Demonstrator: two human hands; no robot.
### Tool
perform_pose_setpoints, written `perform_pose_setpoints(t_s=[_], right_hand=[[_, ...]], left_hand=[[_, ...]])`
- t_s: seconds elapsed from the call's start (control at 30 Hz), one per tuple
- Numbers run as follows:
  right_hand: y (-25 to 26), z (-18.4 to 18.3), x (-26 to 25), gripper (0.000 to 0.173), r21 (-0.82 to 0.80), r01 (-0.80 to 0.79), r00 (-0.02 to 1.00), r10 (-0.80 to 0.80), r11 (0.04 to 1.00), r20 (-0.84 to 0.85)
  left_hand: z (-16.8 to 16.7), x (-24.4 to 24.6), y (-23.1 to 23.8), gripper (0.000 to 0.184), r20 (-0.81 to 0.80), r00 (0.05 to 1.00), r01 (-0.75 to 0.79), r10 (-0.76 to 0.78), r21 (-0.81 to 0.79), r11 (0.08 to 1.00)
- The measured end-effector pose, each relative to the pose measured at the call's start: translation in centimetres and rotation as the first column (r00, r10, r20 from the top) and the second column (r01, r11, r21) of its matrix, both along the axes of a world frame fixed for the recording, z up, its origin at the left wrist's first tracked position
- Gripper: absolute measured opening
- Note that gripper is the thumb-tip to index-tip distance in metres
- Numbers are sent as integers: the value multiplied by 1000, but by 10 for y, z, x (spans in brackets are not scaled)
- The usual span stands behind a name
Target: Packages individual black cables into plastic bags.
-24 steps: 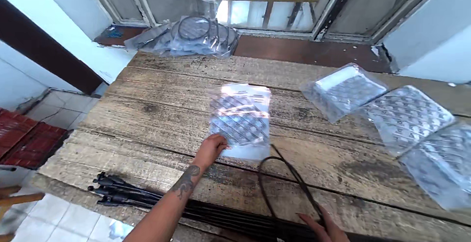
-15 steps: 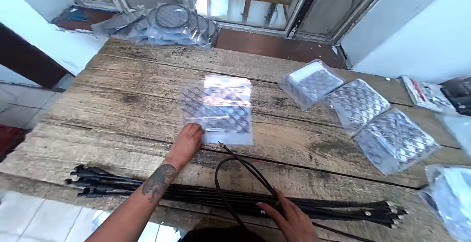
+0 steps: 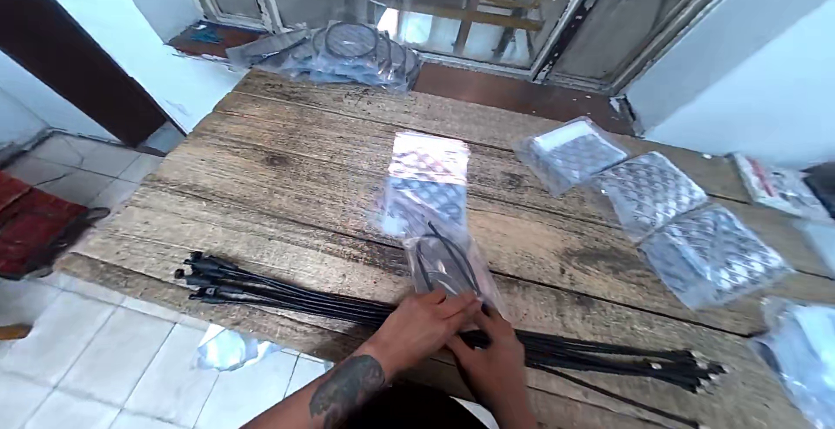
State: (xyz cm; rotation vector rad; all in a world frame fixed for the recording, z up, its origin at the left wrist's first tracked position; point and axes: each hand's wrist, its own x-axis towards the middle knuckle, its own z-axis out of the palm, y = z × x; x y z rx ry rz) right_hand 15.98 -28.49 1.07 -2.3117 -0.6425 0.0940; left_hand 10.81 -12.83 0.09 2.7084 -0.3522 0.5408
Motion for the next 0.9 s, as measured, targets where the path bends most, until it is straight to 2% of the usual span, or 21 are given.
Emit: perform_pose_setpoints(t_s=[0.03, 0.07, 0.1, 0.13, 0.17, 0.2, 0.23, 0.27, 0.3, 0.37, 0.4, 0.47, 0.5, 0.53, 0.6, 0.63, 0.7, 0.77, 0.83, 0.9], right_hand=[[6, -2, 2, 43, 1, 47, 999, -47, 999, 1], [11, -5, 3, 50, -13, 85, 996, -85, 996, -28], [14, -9, 5, 62, 0, 123, 991, -123, 992, -60], [18, -16, 6, 77, 19, 164, 982, -161, 986, -100], [22, -24, 6, 89, 42, 197, 975, -191, 980, -115], [25, -34, 4, 94, 48, 222, 972, -217, 974, -93], [29, -41, 1, 99, 36, 241, 969, -238, 970, -71], [33, -47, -1, 102, 14, 241, 970, -241, 970, -44], [36, -51, -1, 102, -17, 223, 975, -223, 975, -3], [47, -48, 9, 105, -132, 197, 980, -200, 972, -13], [52, -46, 15, 110, -196, 167, 983, -180, 966, -48], [47, -51, 18, 114, -171, 13, 997, -25, 985, -69], [37, -55, 13, 109, -121, -109, 993, 102, 987, -59], [24, -59, 5, 94, -97, -250, 968, 247, 963, -48], [0, -64, -10, 61, -124, -505, 858, 513, 854, 33], [-7, -66, -14, 48, -173, -582, 794, 601, 795, 95], [-14, -75, -17, 23, -255, -627, 682, 677, 736, 278], [-9, -77, -15, 17, -277, -635, 622, 690, 721, 369], [5, -75, -16, 22, -283, -603, 628, 663, 746, 408], [16, -69, -20, 18, -277, -564, 696, 628, 778, 346]], left_hand=[[0, -7, -9, 43, 59, 998, -18, 18, -1, 1000], [-3, -16, -15, 46, 88, 994, -66, 69, -35, 997], [-8, -25, -18, 45, 85, 983, -153, 163, -107, 982], [-15, -32, -19, 35, 31, 951, -293, 306, -219, 931], [-23, -38, -17, 29, -129, 885, -465, 447, -309, 830], [-30, -42, -15, 36, -343, 788, -612, 512, -336, 716], [-31, -44, -13, 42, -561, 687, -696, 463, -324, 641], [-29, -45, -13, 44, -710, 620, -710, 333, -328, 623], [-26, -47, -18, 43, -773, 607, -667, 185, -369, 647], [-24, -52, -26, 39, -792, 609, -537, -43, -452, 712], [-26, -55, -25, 38, -790, 605, -508, -95, -476, 718], [-30, -64, -13, 37, -811, 580, -552, -75, -459, 696], [-34, -72, -5, 35, -814, 579, -589, -44, -455, 668], [-37, -81, 3, 33, -810, 586, -623, -17, -464, 630], [-45, -100, 13, 31, -791, 611, -662, 21, -497, 562], [-49, -107, 16, 30, -792, 611, -675, 18, -508, 535], [-53, -117, 16, 30, -799, 601, -684, -3, -517, 515], [-52, -120, 14, 28, -805, 594, -681, 13, -494, 540], [-49, -121, 10, 28, -808, 588, -656, 28, -457, 600], [-47, -122, 4, 30, -798, 602, -640, 33, -457, 618]])
